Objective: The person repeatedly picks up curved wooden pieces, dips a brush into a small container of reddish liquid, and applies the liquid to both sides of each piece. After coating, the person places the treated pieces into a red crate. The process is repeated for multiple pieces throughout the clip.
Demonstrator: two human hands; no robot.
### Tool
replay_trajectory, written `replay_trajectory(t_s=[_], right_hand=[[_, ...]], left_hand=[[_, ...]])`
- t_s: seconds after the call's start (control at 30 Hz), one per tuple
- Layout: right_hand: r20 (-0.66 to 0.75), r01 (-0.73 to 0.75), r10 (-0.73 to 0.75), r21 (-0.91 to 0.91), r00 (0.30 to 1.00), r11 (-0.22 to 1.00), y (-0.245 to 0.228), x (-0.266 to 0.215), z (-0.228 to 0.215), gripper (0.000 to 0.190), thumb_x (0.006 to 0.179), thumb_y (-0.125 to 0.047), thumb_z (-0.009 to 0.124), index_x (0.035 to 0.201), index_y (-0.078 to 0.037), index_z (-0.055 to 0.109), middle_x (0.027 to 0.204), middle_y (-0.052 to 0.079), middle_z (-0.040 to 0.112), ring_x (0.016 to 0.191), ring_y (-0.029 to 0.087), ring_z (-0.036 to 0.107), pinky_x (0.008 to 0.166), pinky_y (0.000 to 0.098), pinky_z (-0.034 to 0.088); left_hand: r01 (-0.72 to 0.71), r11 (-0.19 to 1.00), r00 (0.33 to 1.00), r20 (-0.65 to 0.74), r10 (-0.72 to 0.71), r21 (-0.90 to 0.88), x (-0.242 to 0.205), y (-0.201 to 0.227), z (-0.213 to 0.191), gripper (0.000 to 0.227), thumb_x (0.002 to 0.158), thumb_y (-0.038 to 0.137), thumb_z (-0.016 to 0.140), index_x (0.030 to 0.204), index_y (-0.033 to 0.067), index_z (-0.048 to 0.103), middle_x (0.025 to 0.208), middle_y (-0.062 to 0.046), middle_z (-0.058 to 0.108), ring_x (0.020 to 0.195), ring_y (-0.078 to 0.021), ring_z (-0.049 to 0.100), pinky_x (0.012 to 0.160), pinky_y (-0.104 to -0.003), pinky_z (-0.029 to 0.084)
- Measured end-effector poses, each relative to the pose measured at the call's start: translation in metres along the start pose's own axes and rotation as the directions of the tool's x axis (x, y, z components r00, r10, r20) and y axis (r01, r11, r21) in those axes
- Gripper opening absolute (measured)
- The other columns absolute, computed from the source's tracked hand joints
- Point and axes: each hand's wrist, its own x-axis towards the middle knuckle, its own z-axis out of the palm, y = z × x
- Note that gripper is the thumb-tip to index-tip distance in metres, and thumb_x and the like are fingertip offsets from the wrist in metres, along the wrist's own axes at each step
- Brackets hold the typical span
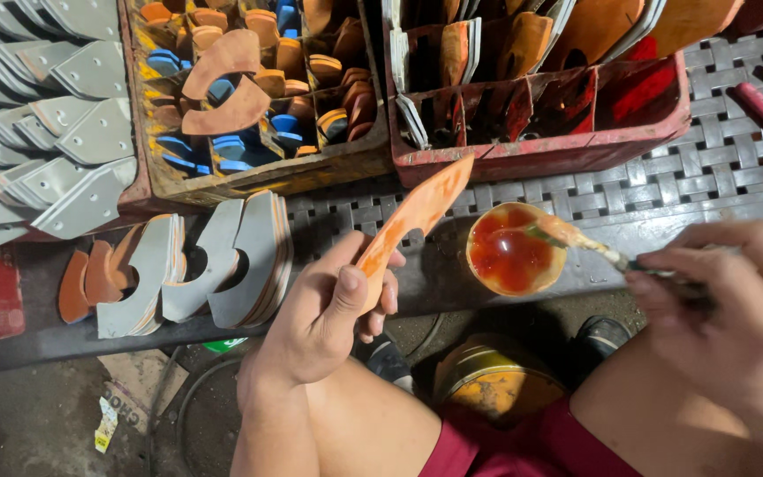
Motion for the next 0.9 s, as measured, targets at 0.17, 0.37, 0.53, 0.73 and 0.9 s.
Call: replay_trajectory(t_s=[0.17, 0.37, 0.53, 0.73, 0.9], right_hand=[[0.338, -0.182, 0.204, -0.095, 0.919, 0.979, -0.007, -0.021, 0.032, 0.02, 0.089, -0.029, 0.076, 0.102, -0.014, 0.074, 0.112, 0.004, 0.065, 0.074, 0.024, 0.07, 0.065, 0.0366, 0.059], [0.418, -0.283, 0.154, 0.268, 0.895, 0.921, -0.014, -0.015, 0.024, 0.016, 0.087, -0.021, 0.071, 0.092, -0.006, 0.071, 0.09, 0.009, 0.066, 0.076, 0.031, 0.069, 0.065, 0.0402, 0.056], [0.577, -0.446, 0.247, 0.232, 0.778, 0.864, -0.003, -0.02, 0.031, 0.022, 0.091, -0.026, 0.069, 0.098, -0.005, 0.068, 0.085, 0.011, 0.067, 0.072, 0.03, 0.065, 0.065, 0.0411, 0.053], [0.874, -0.616, 0.209, 0.124, 0.44, 0.778, 0.011, -0.02, 0.023, 0.026, 0.094, -0.029, 0.066, 0.104, -0.007, 0.074, 0.089, 0.008, 0.068, 0.082, 0.024, 0.068, 0.076, 0.0362, 0.059], [0.54, -0.514, -0.184, 0.84, 0.821, 0.173, 0.051, -0.006, -0.011, 0.036, 0.096, -0.024, 0.068, 0.124, -0.002, 0.064, 0.097, 0.012, 0.072, 0.087, 0.025, 0.073, 0.078, 0.0389, 0.061]], left_hand=[[0.007, 0.998, 0.999, -0.044, -0.005, 0.056, 0.003, 0.001, 0.002, 0.07, 0.1, 0.065, 0.042, 0.122, 0.0013, 0.06, 0.085, -0.003, 0.062, 0.067, -0.0059, 0.056, 0.057, -0.021, 0.047], [-0.011, 0.997, 0.996, -0.084, 0.017, 0.071, 0.007, 0.002, 0.005, 0.06, 0.105, 0.055, 0.04, 0.126, 0.0019, 0.059, 0.089, -0.003, 0.062, 0.072, -0.0069, 0.058, 0.06, -0.021, 0.049], [-0.048, 0.994, 0.993, -0.102, 0.059, 0.1, 0.009, 0.002, 0.005, 0.059, 0.107, 0.053, 0.038, 0.129, 0.0015, 0.057, 0.092, -0.004, 0.064, 0.076, -0.0073, 0.06, 0.061, -0.021, 0.049], [-0.055, 0.992, 0.987, -0.142, 0.071, 0.112, 0.01, 0.001, 0.007, 0.063, 0.108, 0.054, 0.035, 0.13, 0.0011, 0.059, 0.09, -0.003, 0.065, 0.075, -0.0065, 0.059, 0.06, -0.02, 0.047], [-0.064, 0.998, 0.981, -0.184, 0.06, -0.013, 0.013, -0.01, 0.021, 0.059, 0.109, 0.05, 0.036, 0.127, -0.0004, 0.062, 0.083, -0.002, 0.063, 0.067, -0.0058, 0.057, 0.053, -0.019, 0.043]])
